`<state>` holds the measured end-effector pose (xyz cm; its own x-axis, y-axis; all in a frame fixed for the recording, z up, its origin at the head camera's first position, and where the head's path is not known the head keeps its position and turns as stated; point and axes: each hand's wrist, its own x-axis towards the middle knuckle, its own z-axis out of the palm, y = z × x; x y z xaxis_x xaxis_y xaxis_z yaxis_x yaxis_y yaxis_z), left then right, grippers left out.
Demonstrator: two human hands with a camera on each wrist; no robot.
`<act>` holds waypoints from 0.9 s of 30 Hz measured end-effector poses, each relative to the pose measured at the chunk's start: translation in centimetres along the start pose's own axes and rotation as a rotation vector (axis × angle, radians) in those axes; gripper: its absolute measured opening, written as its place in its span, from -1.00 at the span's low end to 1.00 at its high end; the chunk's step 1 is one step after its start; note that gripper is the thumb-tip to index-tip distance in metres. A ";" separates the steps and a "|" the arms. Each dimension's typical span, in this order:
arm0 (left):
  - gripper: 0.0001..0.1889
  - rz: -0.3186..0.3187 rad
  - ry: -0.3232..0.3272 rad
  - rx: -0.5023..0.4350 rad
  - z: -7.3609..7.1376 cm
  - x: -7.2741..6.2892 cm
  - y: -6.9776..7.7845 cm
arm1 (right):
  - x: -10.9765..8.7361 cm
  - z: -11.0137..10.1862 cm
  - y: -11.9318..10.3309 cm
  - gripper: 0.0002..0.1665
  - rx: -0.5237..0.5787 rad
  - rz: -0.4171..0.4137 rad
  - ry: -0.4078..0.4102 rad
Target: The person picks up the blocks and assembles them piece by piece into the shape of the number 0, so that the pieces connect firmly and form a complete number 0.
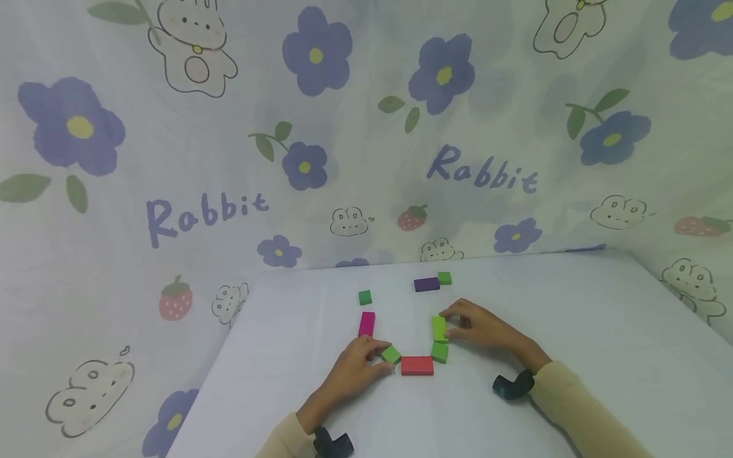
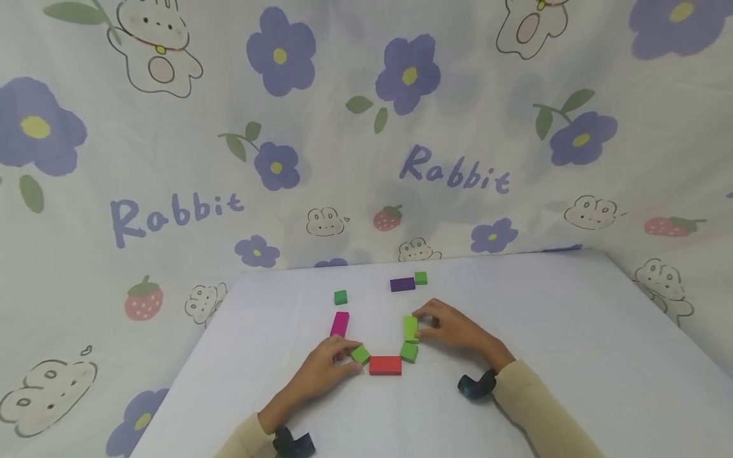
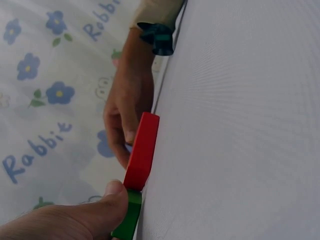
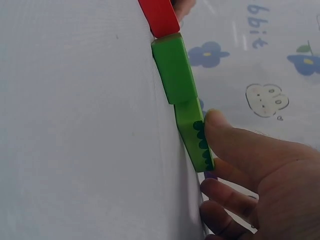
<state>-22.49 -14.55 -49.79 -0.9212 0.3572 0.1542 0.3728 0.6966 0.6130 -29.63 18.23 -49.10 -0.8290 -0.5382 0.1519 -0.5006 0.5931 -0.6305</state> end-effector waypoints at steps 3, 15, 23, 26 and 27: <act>-0.56 0.003 0.000 -0.007 -0.1 0.0 0.0 | 0.1 0.1 0.0 -0.46 0.004 0.003 -0.001; -0.65 -0.028 0.085 -0.051 -0.1 -0.3 0.5 | 0.0 0.5 0.2 -0.44 -0.004 0.021 -0.003; -0.81 0.012 0.378 0.020 -4.2 1.3 0.2 | 0.0 0.5 0.6 -0.42 0.056 0.096 0.012; -0.67 -0.035 0.210 0.010 -5.7 2.1 -1.1 | 0.1 0.5 0.7 -0.45 0.067 0.108 0.026; -0.63 -0.065 0.137 -0.002 -6.1 2.3 -1.5 | 0.1 0.6 0.6 -0.46 0.073 0.114 0.029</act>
<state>-25.86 -18.53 -45.64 -0.9499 0.2231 0.2189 0.3121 0.7144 0.6263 -29.89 18.23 -49.92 -0.8869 -0.4517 0.0973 -0.3840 0.6036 -0.6987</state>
